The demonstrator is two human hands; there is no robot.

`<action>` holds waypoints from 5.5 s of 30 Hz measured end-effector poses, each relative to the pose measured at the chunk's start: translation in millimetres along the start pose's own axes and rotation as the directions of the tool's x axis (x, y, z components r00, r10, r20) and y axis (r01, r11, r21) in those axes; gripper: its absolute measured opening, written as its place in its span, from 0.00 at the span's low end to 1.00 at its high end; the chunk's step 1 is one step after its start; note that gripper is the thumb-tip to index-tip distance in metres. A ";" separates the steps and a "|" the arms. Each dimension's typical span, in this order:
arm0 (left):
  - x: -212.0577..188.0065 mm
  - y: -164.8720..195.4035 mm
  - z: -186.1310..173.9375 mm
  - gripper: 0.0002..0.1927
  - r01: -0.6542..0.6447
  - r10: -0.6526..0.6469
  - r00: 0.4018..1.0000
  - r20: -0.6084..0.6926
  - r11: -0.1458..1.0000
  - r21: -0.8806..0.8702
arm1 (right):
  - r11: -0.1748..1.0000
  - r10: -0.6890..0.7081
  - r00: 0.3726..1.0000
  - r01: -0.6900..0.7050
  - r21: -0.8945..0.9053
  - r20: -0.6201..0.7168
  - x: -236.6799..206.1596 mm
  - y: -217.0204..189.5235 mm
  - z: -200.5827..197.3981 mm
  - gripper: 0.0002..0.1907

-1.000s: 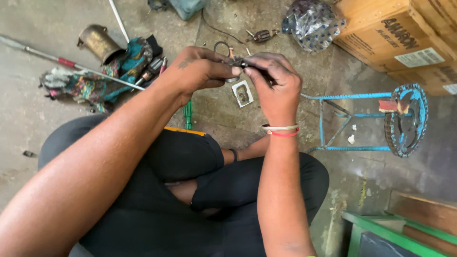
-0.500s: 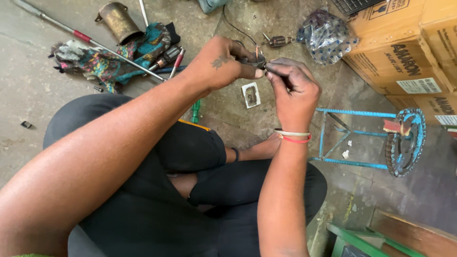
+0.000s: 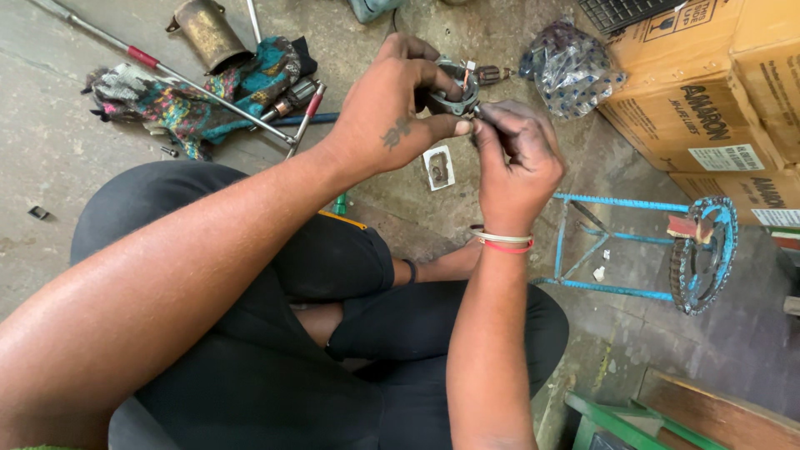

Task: The person sits on the floor and assembles a small electric motor by hand. They insert copper wires into the stator, place a black plastic component inside, and use a long metal tool to adjust internal parts. The person also uses a yellow stick to manipulate the assembly and picks up various small parts from the floor.

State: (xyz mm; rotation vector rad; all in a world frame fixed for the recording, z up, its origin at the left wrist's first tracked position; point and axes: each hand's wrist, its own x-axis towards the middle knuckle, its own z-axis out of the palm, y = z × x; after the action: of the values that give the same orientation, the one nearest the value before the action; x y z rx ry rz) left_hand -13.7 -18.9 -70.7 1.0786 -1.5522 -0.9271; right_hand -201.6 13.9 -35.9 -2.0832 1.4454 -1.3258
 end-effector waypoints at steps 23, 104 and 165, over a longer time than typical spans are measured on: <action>-3.4 17.7 -12.2 0.20 -0.202 0.204 0.975 -0.082 0.979 0.036 | 0.984 0.105 0.992 -0.093 0.155 -0.070 -1.8 4.5 -2.5 0.10; -8.6 39.9 -25.3 0.18 -0.387 0.389 0.921 0.029 0.900 0.199 | 0.982 0.107 0.981 -0.080 0.169 -0.160 -15.0 17.1 15.0 0.18; -6.5 32.3 -26.8 0.16 -0.444 0.446 0.894 0.050 0.863 0.241 | 0.969 0.124 0.992 -0.115 0.217 -0.025 -18.3 26.3 18.3 0.13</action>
State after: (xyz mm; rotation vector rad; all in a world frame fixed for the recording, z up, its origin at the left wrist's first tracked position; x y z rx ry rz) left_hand 7.0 -4.0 -36.7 0.8285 -1.8424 -0.4180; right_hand -204.0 12.6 -72.6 -1.8148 1.3529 -1.4129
